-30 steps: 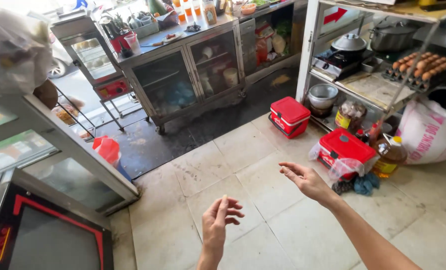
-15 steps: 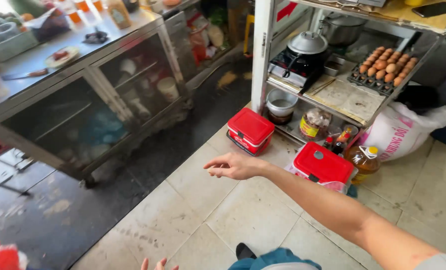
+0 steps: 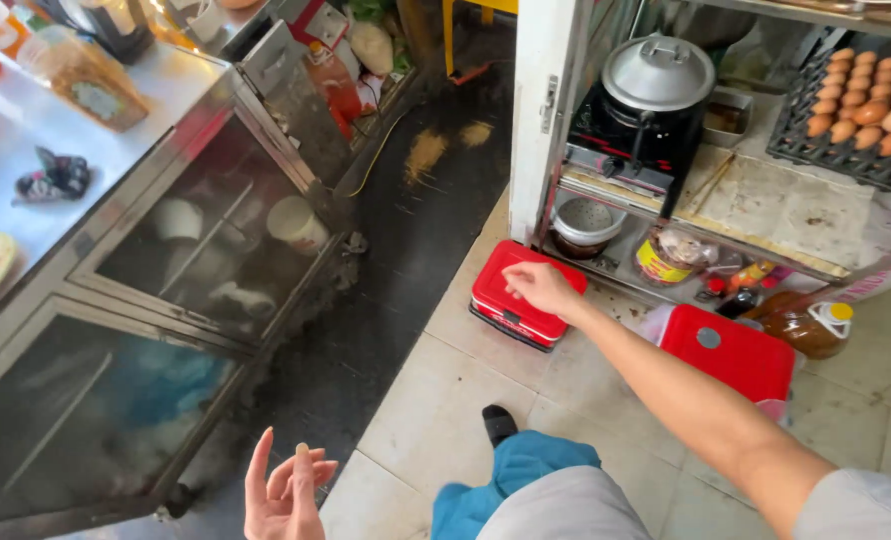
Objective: Sorting ingredients, fetching items from a freezer, and preparing a kumquat drink.
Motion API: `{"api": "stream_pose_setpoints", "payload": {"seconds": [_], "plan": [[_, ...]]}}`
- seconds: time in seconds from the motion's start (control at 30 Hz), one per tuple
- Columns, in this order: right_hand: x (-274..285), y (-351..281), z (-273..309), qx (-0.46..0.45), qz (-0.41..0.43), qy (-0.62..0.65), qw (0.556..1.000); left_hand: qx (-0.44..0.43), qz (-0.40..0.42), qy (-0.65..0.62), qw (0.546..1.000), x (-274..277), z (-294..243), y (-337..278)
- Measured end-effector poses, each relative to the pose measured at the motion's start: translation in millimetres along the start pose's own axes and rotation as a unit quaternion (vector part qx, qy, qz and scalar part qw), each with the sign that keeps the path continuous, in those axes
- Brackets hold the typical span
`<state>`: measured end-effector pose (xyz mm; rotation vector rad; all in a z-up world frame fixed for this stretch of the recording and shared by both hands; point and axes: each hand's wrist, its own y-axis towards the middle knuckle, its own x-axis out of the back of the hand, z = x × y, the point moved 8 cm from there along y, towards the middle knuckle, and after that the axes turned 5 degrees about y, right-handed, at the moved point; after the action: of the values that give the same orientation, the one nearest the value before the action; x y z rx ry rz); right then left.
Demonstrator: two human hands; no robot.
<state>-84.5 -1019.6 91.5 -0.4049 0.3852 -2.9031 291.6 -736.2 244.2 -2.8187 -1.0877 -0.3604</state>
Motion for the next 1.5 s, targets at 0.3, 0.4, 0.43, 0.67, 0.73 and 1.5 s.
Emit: {"api": "stream_pose_setpoints", "payload": {"seconds": [0.3,0.4,0.43,0.67,0.73,1.5], "plan": [[-114,167,142,0.001,0.061,0.081,0.995,0.019,-0.016,-0.074,0.997,-22,-11,230],[-200,216,225,0.034,0.105,0.037,0.993,-0.007,-0.003,-0.185,0.983,-14,-14,302],[-233,234,256,0.065,0.131,0.021,0.989,-0.003,-0.003,-0.172,0.985,-9,-15,323],[-454,316,455,0.194,0.285,-0.021,0.938,0.005,-0.077,-0.099,0.992,88,42,491],[-499,338,504,0.221,0.318,-0.074,0.919,0.02,-0.101,-0.11,0.989,112,49,524],[-850,711,737,0.374,0.244,-0.464,0.765,0.545,-0.214,-0.459,0.669,125,262,631]]}}
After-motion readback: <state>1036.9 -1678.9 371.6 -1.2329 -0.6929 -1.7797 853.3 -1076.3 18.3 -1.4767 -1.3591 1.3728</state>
